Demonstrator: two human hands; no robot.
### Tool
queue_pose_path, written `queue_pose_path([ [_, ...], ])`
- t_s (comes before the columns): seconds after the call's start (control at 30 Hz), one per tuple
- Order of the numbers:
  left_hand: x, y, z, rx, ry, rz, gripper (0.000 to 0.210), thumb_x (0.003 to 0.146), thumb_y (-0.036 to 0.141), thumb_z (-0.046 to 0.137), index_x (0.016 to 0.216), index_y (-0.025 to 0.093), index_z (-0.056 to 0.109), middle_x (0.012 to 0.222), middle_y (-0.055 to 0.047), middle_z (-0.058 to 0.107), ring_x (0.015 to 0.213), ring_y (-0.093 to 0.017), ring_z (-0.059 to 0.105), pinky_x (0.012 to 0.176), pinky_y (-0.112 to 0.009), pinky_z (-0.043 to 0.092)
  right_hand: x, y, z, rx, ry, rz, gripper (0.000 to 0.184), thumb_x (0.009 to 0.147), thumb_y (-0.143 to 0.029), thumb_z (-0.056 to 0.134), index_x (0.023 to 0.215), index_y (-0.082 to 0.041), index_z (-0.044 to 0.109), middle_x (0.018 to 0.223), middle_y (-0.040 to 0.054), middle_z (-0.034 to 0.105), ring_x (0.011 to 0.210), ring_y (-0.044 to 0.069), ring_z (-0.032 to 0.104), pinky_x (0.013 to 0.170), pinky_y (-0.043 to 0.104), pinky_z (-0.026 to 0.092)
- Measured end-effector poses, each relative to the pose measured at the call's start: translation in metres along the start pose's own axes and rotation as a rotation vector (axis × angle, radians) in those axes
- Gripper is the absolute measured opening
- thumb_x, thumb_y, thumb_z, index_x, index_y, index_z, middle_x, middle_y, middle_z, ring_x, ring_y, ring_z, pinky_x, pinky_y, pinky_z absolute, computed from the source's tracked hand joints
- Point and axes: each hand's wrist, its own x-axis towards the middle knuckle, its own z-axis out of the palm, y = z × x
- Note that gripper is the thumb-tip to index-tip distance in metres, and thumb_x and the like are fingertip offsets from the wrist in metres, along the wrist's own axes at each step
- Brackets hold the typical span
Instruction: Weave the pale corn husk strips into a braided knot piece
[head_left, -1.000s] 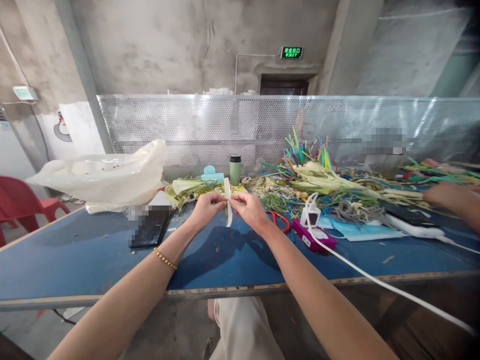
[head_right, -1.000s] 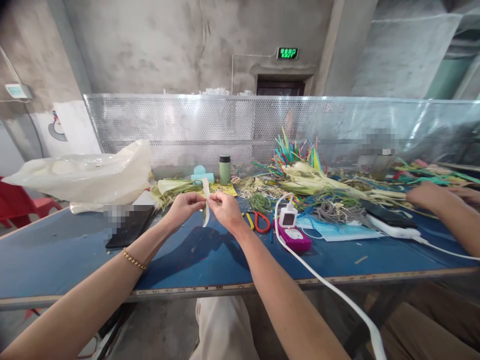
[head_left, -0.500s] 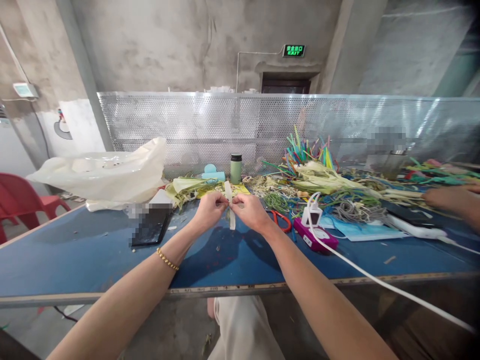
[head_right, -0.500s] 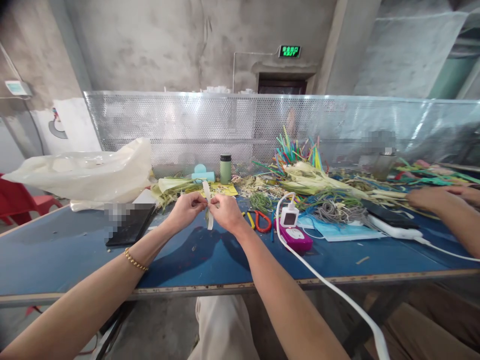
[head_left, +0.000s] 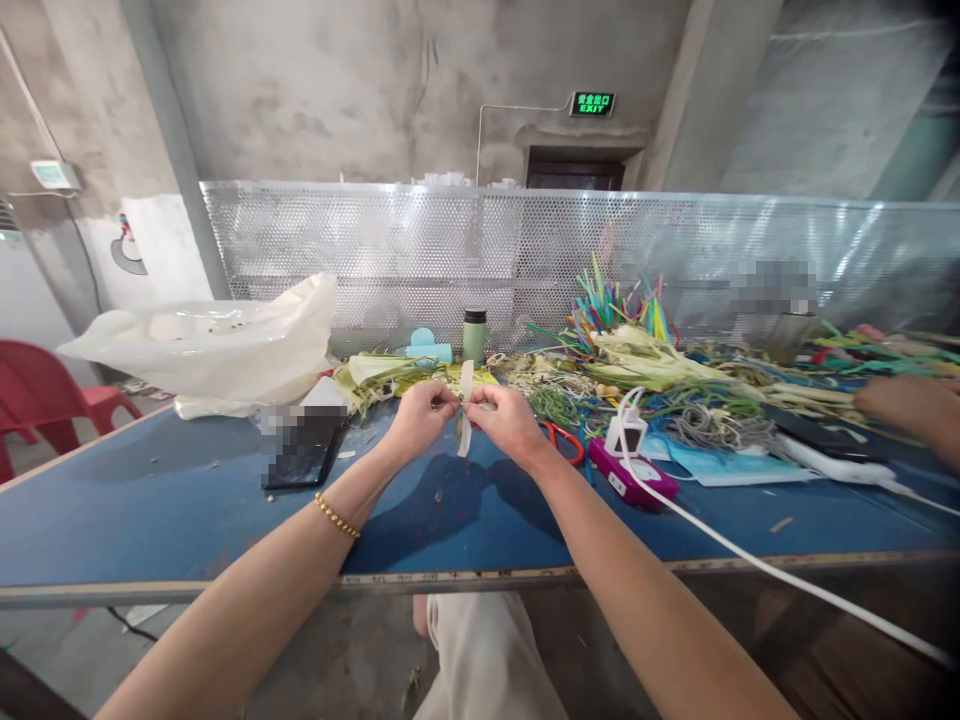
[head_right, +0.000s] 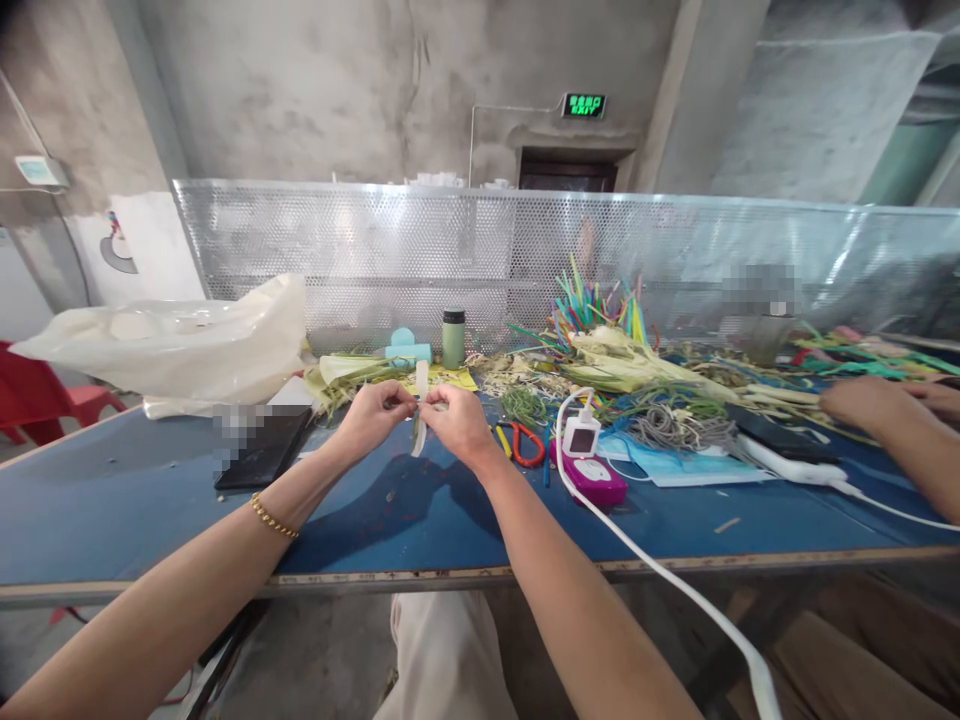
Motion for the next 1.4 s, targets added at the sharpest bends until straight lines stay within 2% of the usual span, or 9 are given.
queue_pose_path([
  [0.23, 0.003, -0.006, 0.000, -0.053, 0.024, 0.001, 0.009, 0.070, 0.009, 0.057, 0.067, 0.015, 0.064, 0.064, -0.001, 0.063, 0.064, -0.013, 0.056, 0.062, -0.025, 0.041, -0.001, -0.003, 0.002, 0.361, -0.109, 0.136, 0.011, 0.076, -0.026, 0.061, 0.071, -0.016, 0.060, 0.062, 0.0010, 0.063, 0.057, 0.014, 0.061, 0.058, 0.026, 0.050],
  [0.37, 0.003, -0.004, -0.001, -0.275, -0.007, -0.122, 0.006, 0.072, 0.017, 0.061, 0.074, 0.014, 0.065, 0.066, -0.001, 0.062, 0.061, -0.013, 0.055, 0.058, -0.025, 0.041, 0.000, -0.002, 0.000, 0.441, -0.116, 0.148, 0.009, 0.074, -0.023, 0.062, 0.073, -0.014, 0.062, 0.065, 0.0018, 0.065, 0.058, 0.014, 0.063, 0.056, 0.024, 0.050],
  [0.47, 0.002, -0.001, -0.002, -0.450, -0.075, -0.205, 0.023, 0.079, 0.034, 0.060, 0.081, 0.012, 0.066, 0.071, -0.003, 0.063, 0.060, -0.013, 0.055, 0.055, -0.025, 0.041, 0.001, 0.000, 0.001, 0.433, -0.098, 0.145, 0.009, 0.074, -0.023, 0.064, 0.074, -0.014, 0.062, 0.065, 0.0019, 0.065, 0.056, 0.013, 0.062, 0.055, 0.024, 0.050],
  [0.57, 0.000, 0.000, -0.001, -0.414, -0.164, -0.165, 0.035, 0.078, 0.046, 0.063, 0.071, 0.012, 0.064, 0.065, -0.003, 0.061, 0.058, -0.012, 0.052, 0.054, -0.025, 0.039, 0.001, 0.000, 0.003, 0.429, -0.078, 0.165, 0.010, 0.073, -0.022, 0.066, 0.077, -0.015, 0.060, 0.064, 0.0012, 0.065, 0.055, 0.013, 0.063, 0.055, 0.024, 0.051],
  [0.67, -0.001, -0.002, 0.000, -0.374, -0.212, -0.157, 0.033, 0.071, 0.044, 0.071, 0.065, 0.013, 0.061, 0.057, -0.001, 0.057, 0.053, -0.011, 0.048, 0.051, -0.024, 0.035, 0.000, -0.001, 0.005, 0.424, -0.075, 0.167, 0.011, 0.075, -0.019, 0.065, 0.079, -0.017, 0.056, 0.062, -0.0007, 0.064, 0.054, 0.013, 0.063, 0.054, 0.025, 0.051],
  [0.8, 0.000, -0.004, 0.000, -0.414, -0.176, -0.203, 0.032, 0.066, 0.040, 0.074, 0.059, 0.013, 0.059, 0.050, 0.001, 0.053, 0.048, -0.009, 0.044, 0.048, -0.023, 0.032, -0.001, -0.002, 0.004, 0.339, -0.108, 0.186, 0.010, 0.077, -0.013, 0.059, 0.086, -0.018, 0.056, 0.065, 0.0002, 0.065, 0.054, 0.013, 0.063, 0.053, 0.025, 0.051],
  [0.87, 0.000, -0.005, 0.000, -0.430, -0.168, -0.207, 0.032, 0.065, 0.040, 0.074, 0.058, 0.013, 0.060, 0.049, 0.000, 0.053, 0.047, -0.009, 0.043, 0.048, -0.024, 0.031, -0.002, -0.002, 0.002, 0.230, -0.112, 0.189, 0.002, 0.079, -0.016, 0.060, 0.081, -0.017, 0.058, 0.063, 0.0008, 0.064, 0.051, 0.013, 0.061, 0.050, 0.025, 0.049],
  [0.97, 0.000, -0.006, 0.001, -0.467, -0.164, -0.213, 0.032, 0.066, 0.041, 0.074, 0.059, 0.012, 0.062, 0.049, 0.000, 0.054, 0.046, -0.009, 0.043, 0.048, -0.024, 0.032, -0.003, -0.001, 0.000, 0.105, -0.111, 0.123, 0.014, 0.081, -0.022, 0.059, 0.068, -0.017, 0.057, 0.057, -0.0003, 0.060, 0.045, 0.011, 0.057, 0.047, 0.023, 0.045],
  [1.4, -0.001, -0.007, 0.006, -0.718, -0.150, -0.352, 0.029, 0.066, 0.036, 0.077, 0.061, 0.011, 0.064, 0.055, -0.006, 0.061, 0.047, -0.012, 0.053, 0.047, -0.025, 0.037, -0.001, 0.001, -0.003, 0.187, -0.140, 0.102, 0.017, 0.080, -0.030, 0.060, 0.068, -0.018, 0.058, 0.053, -0.0034, 0.056, 0.042, 0.010, 0.053, 0.043, 0.021, 0.041],
])
